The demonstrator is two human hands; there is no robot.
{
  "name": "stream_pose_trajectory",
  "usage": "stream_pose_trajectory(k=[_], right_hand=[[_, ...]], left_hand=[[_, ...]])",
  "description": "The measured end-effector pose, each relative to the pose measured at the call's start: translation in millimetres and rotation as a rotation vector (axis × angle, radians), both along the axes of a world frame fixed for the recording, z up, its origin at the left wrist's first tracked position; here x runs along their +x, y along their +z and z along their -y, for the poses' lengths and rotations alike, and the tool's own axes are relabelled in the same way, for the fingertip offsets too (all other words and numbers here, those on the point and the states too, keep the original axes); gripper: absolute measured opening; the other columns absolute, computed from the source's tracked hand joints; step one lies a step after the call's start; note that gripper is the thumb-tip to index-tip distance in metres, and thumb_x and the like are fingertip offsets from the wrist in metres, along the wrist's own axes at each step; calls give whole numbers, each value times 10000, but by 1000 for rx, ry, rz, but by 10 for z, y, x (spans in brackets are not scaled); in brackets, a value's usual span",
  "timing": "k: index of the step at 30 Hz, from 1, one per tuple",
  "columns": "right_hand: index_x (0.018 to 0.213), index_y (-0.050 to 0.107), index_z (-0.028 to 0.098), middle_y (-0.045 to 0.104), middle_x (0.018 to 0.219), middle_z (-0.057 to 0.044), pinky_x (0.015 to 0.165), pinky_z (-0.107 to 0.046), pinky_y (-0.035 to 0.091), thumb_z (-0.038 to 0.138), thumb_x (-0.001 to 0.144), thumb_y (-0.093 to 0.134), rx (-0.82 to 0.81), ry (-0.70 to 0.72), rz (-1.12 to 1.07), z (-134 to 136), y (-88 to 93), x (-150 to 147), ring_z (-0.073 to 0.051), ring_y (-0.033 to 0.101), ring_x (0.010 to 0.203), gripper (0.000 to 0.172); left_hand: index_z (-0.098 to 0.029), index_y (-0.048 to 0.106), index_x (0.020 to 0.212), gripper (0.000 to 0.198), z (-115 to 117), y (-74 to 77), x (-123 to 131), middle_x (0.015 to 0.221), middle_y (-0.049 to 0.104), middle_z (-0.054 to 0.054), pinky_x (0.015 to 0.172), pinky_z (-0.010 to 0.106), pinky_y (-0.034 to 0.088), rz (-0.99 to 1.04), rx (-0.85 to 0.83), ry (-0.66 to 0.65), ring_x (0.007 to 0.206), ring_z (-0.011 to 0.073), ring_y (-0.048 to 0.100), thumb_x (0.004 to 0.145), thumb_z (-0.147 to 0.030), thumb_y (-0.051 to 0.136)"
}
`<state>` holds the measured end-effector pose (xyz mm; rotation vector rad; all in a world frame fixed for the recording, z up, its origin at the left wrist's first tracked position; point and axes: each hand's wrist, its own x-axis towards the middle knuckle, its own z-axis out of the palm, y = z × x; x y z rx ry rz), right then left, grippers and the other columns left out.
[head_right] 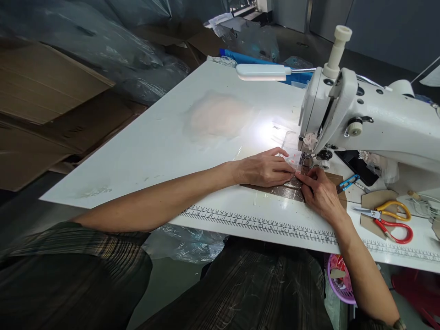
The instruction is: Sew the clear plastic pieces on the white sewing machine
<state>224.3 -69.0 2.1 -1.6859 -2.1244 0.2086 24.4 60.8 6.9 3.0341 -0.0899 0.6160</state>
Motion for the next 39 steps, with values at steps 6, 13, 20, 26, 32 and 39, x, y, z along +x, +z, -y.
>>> stream_pose_trajectory(k=[6, 13, 20, 26, 32, 39], right_hand=[[1238, 692, 286, 547, 1044, -92, 759, -378, 571, 227, 916, 445, -14, 17, -7, -3, 0, 11, -196, 591, 860, 409], [1244, 690, 280, 554, 1028, -92, 772, -380, 572, 225, 919, 435, -21, 6, -23, 0, 10, -6, -189, 595, 842, 416], [1227, 699, 282, 559, 1035, -94, 785, -385, 572, 203, 908, 445, -24, 9, -38, -5, 28, -6, -194, 598, 857, 415], [1220, 705, 260, 555, 1026, -100, 789, -389, 573, 205, 907, 451, -25, 7, -42, -6, 33, -6, -196, 603, 861, 407], [1209, 703, 258, 548, 1021, -85, 779, -366, 580, 199, 917, 459, 13, 0, 3, -2, -3, -4, -187, 611, 862, 385], [1229, 691, 246, 562, 1004, -86, 713, -330, 582, 219, 937, 444, 63, 0, 90, -7, -7, -26, -179, 617, 820, 384]], left_hand=[[-219, 714, 884, 306, -6, -16, -11, 1016, 755, 30, 976, 417, 472, 46, 126, 8, 815, 128, 682, 1002, -168, 436], [-235, 700, 888, 273, -27, -2, -16, 1002, 756, 9, 964, 415, 407, 95, 155, 15, 873, 153, 661, 1002, -209, 453], [-177, 693, 1003, 271, -59, -39, -36, 1059, 729, 95, 827, 387, 418, 147, -4, -3, 885, 208, 645, 943, -372, 515], [-169, 711, 959, 277, -34, -35, -32, 1053, 731, 95, 797, 365, 427, 82, -25, -31, 862, 200, 631, 949, -321, 479], [-184, 721, 953, 291, -10, 9, -18, 1076, 730, 87, 845, 391, 427, -14, 13, -10, 880, 210, 640, 952, -292, 451], [-205, 717, 936, 261, -8, -14, -13, 1079, 734, 72, 1019, 443, 368, -40, 43, -13, 949, 215, 649, 925, -280, 466]])
